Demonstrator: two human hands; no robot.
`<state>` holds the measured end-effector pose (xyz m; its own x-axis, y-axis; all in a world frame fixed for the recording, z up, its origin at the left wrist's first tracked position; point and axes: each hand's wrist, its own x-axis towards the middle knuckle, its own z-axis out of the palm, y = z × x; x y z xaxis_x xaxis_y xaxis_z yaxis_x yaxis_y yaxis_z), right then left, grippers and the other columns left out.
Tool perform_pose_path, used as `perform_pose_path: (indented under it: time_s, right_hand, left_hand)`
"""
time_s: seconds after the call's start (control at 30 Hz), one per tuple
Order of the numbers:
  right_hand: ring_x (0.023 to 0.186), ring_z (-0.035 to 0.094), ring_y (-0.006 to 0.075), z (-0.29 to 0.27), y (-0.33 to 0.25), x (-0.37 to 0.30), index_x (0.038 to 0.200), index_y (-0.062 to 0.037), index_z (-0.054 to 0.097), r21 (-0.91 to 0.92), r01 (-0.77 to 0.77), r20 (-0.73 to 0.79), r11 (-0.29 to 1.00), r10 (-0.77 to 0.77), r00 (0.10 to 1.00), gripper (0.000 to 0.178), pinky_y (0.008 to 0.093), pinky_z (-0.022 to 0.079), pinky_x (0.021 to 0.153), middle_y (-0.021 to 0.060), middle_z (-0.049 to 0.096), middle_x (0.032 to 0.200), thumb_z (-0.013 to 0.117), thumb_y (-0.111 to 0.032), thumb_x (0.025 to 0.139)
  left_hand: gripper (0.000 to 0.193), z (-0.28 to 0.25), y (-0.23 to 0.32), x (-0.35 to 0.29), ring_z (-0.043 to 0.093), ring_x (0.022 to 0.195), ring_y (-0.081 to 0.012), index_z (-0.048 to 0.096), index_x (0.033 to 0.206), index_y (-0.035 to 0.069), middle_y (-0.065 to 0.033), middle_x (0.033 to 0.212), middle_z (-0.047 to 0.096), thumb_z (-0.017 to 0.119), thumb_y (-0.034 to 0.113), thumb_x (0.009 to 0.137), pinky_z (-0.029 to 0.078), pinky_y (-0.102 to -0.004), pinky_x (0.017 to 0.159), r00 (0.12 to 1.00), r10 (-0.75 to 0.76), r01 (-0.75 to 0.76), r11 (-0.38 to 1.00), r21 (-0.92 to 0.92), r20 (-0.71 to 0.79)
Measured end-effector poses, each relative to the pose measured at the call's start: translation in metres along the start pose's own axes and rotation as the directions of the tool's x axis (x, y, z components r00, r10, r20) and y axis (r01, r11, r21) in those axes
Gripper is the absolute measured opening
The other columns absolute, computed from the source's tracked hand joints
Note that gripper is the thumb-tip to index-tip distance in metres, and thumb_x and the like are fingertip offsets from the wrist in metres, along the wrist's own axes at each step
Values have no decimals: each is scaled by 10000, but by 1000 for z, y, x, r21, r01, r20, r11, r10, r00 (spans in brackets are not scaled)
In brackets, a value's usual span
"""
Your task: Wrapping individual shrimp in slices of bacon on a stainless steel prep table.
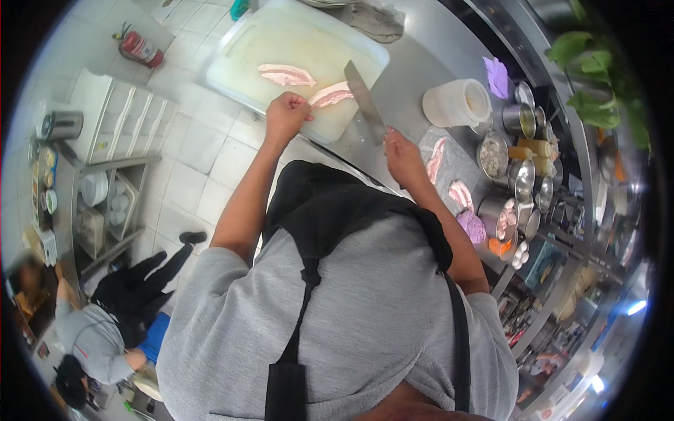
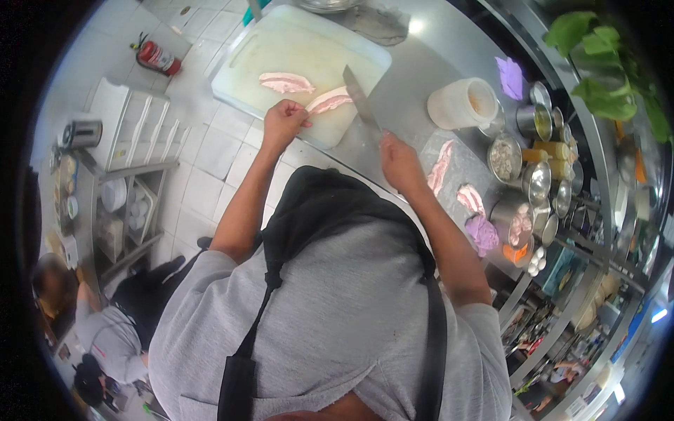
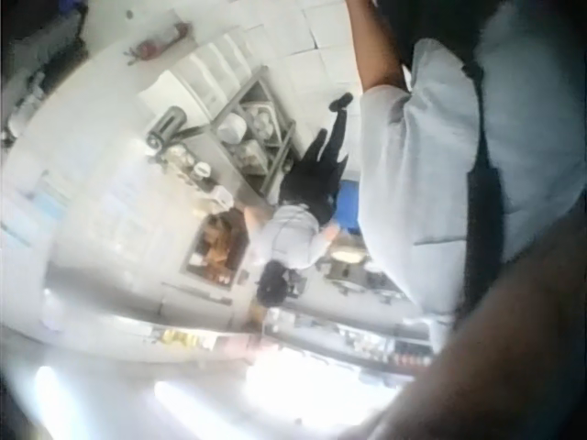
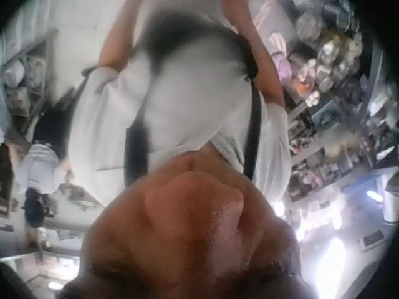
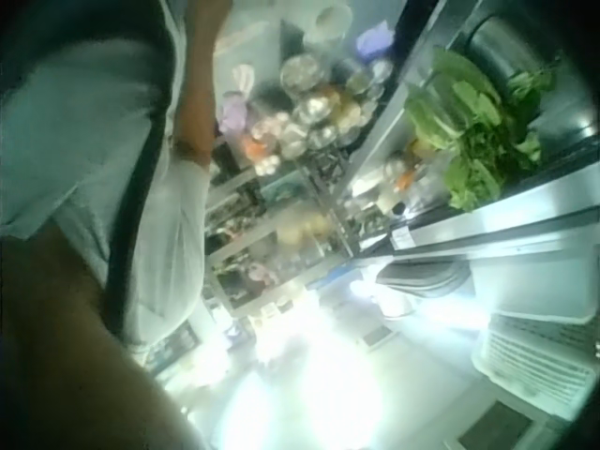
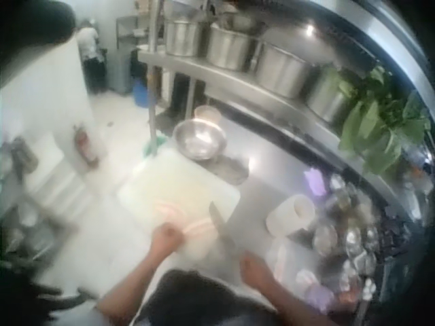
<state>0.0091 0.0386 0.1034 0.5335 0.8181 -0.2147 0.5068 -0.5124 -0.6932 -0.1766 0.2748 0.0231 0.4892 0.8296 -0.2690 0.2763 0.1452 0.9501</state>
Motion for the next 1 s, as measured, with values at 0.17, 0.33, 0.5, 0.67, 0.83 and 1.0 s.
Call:
perform_pose_path:
  time_s: [0.17, 0.33, 0.5, 0.67, 0.83, 1.0]
  right_hand:
    - [617, 611, 244, -3, 12, 17, 1380, -44, 584, 157, -164, 85, 974, 152, 985, 390, 375, 511, 595, 147, 644, 794, 495, -262, 1069]
    - [490, 467, 68, -28, 26, -12, 1412, -95, 558, 229, -383, 161, 895, 353, 922, 387, 256, 396, 407, -3, 540, 724, 516, -296, 1085]
    - [488, 469, 57, -44, -1, -6, 1395, -99, 579, 240, -271, 143, 932, 242, 960, 374, 239, 385, 413, -14, 562, 727, 504, -306, 1092]
    - [584, 605, 225, -27, 33, 19, 1315, -46, 626, -174, 159, 133, 972, -137, 982, 367, 357, 484, 582, 106, 641, 732, 509, -288, 1065]
    - [720, 657, 282, -40, -1, 29, 1326, -56, 631, -103, -25, 153, 994, 41, 987, 370, 398, 519, 673, 140, 641, 762, 510, -287, 1063]
    - [954, 692, 364, -17, -72, 85, 1451, -184, 563, -579, 312, 19, 753, -370, 929, 435, 477, 564, 808, 181, 661, 1018, 543, -306, 1034]
  left_hand:
    - [132, 11, -25, 3, 755, 650, -203, 686, 888, 4, -123, 745, 741, 697, 126, 839, 577, -332, 640, 988, 111, -113, 994, -10, -105]
    - [123, 10, -1, -13, 741, 627, -199, 689, 848, 8, -111, 728, 725, 690, 132, 845, 574, -331, 618, 982, 57, -62, 998, -23, -179]
    - [110, 8, -17, -17, 731, 582, -204, 691, 846, 9, -123, 716, 718, 697, 117, 833, 583, -338, 586, 983, 61, -80, 991, -108, -175]
    - [124, -2, -19, -14, 710, 625, -157, 679, 877, 3, -76, 725, 694, 692, 125, 858, 562, -301, 589, 988, 92, -101, 992, -69, -128]
    - [173, -46, -18, -19, 717, 648, -167, 711, 916, 7, -98, 727, 709, 709, 157, 829, 561, -317, 629, 985, 93, -83, 994, 73, -143]
    - [280, -65, 15, -21, 742, 799, -309, 726, 1049, 27, -175, 838, 738, 732, 186, 818, 580, -404, 761, 981, 188, -140, 867, 478, -54]
